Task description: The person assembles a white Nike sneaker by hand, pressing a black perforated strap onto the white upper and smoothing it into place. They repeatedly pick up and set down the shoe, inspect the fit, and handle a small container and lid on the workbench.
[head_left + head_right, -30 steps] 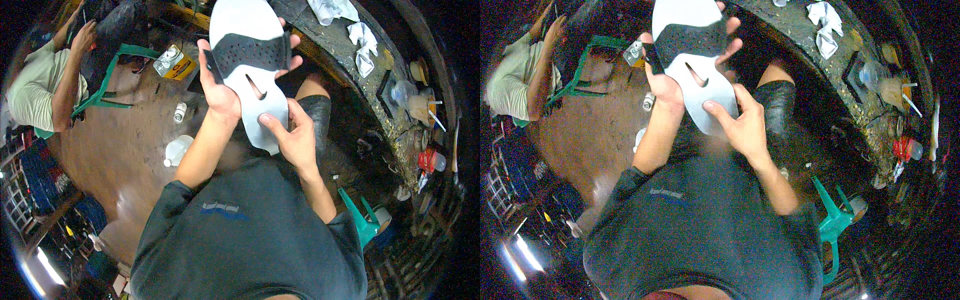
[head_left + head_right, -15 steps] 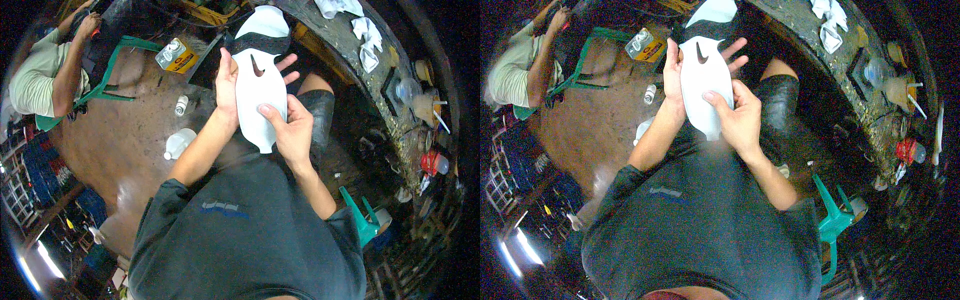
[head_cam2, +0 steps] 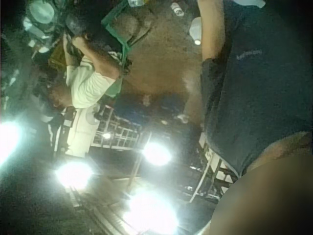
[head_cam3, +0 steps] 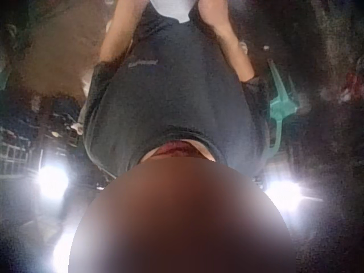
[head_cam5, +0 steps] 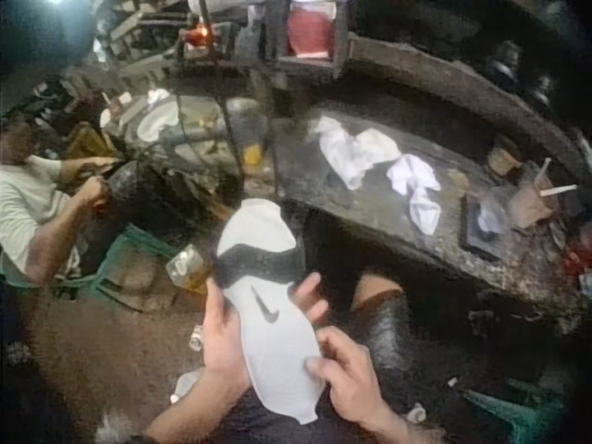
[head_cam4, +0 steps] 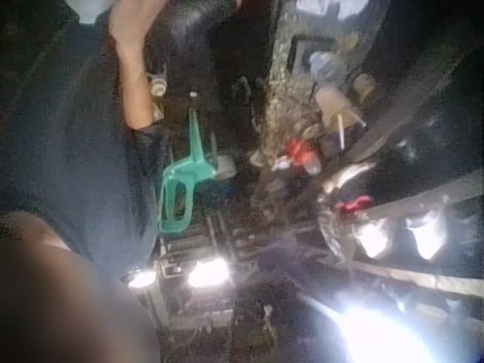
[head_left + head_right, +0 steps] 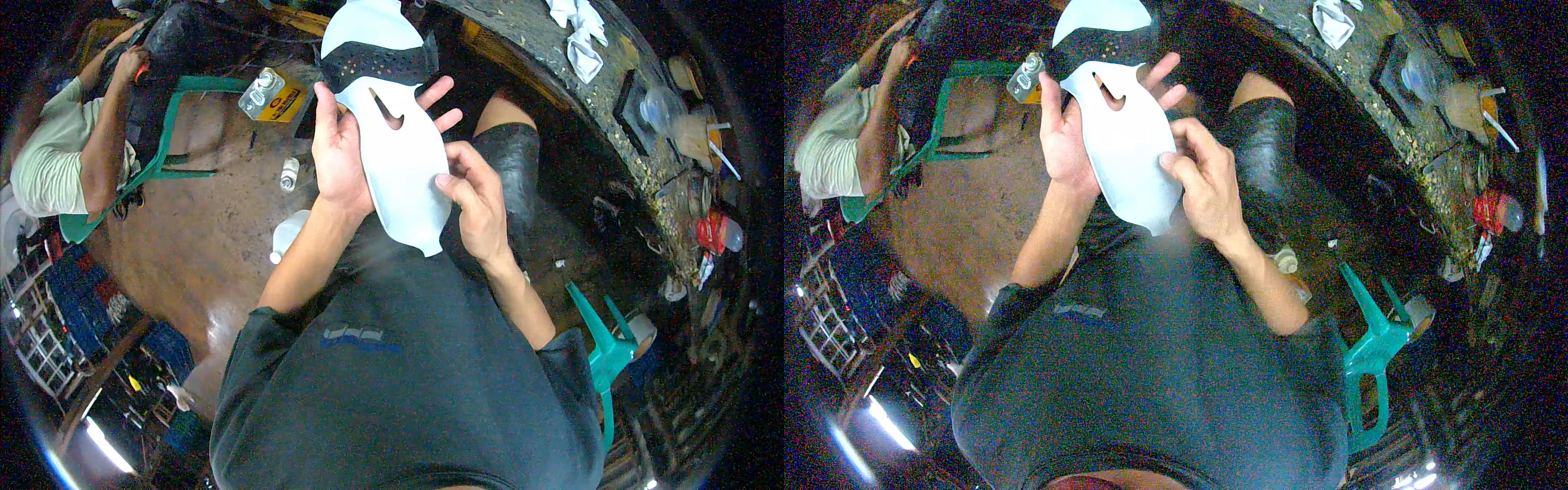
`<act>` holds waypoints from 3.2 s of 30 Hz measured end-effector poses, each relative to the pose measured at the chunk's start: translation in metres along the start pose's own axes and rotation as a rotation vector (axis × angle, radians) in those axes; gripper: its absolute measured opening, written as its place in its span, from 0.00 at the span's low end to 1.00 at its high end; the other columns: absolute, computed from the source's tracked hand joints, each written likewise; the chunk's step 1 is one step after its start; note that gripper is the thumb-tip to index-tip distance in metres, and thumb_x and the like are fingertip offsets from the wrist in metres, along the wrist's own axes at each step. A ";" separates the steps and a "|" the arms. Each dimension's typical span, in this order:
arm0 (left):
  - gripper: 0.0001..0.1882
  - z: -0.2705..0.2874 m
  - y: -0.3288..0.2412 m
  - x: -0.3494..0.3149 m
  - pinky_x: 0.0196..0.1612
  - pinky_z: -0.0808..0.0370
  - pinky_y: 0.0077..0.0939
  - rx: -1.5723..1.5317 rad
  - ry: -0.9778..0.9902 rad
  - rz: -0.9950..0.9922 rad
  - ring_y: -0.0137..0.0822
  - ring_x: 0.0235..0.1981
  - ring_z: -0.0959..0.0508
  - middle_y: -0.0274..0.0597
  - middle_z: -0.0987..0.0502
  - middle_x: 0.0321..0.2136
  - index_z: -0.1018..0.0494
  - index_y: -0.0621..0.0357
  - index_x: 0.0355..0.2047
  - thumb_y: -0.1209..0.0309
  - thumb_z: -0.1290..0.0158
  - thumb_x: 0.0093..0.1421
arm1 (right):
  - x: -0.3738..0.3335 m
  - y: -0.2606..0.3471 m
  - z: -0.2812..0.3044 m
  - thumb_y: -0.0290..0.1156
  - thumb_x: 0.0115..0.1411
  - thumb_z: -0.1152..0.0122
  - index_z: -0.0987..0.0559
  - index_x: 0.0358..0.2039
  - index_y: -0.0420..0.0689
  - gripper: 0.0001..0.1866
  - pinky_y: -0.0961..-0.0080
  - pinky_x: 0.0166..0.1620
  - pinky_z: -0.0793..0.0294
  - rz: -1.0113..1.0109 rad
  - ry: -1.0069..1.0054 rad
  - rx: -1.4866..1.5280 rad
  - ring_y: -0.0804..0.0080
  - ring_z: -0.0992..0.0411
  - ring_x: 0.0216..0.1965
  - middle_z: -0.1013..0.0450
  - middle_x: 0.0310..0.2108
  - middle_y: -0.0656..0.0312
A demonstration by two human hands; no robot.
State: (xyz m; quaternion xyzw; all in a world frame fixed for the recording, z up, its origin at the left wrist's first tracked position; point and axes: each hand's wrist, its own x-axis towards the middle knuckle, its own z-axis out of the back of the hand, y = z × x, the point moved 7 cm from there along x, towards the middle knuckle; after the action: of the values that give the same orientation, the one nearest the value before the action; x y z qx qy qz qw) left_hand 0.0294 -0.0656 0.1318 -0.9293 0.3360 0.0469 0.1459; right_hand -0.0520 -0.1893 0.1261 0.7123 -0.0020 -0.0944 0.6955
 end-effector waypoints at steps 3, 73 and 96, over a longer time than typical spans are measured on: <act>0.52 -0.002 0.000 -0.002 0.69 0.31 0.64 0.093 -0.031 -0.011 0.73 0.66 0.30 0.74 0.41 0.72 0.48 0.55 0.77 0.25 0.75 0.70 | 0.005 -0.001 0.006 0.37 0.70 0.37 0.21 0.39 0.38 0.14 0.76 0.36 0.28 -0.025 -0.082 -0.058 0.80 0.28 0.30 0.23 0.28 0.62; 0.58 -0.007 -0.006 -0.008 0.63 0.22 0.47 0.353 -0.058 -0.083 0.54 0.60 0.20 0.68 0.30 0.66 0.38 0.63 0.70 0.22 0.81 0.66 | 0.004 0.016 -0.005 0.34 0.69 0.33 0.19 0.47 0.38 0.13 0.78 0.47 0.26 -0.122 0.051 0.272 0.79 0.24 0.43 0.19 0.42 0.61; 0.57 -0.008 -0.005 -0.011 0.56 0.17 0.42 0.578 -0.200 -0.111 0.48 0.50 0.15 0.62 0.19 0.54 0.32 0.64 0.63 0.24 0.85 0.68 | 0.008 0.000 -0.013 0.28 0.71 0.36 0.18 0.46 0.39 0.08 0.79 0.48 0.24 -0.208 -0.030 0.463 0.81 0.22 0.40 0.18 0.39 0.65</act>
State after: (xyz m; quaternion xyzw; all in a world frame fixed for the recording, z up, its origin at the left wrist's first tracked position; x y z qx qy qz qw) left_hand 0.0240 -0.0577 0.1424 -0.8571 0.2680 0.0327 0.4387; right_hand -0.0420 -0.1777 0.1249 0.8474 0.0392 -0.1730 0.5004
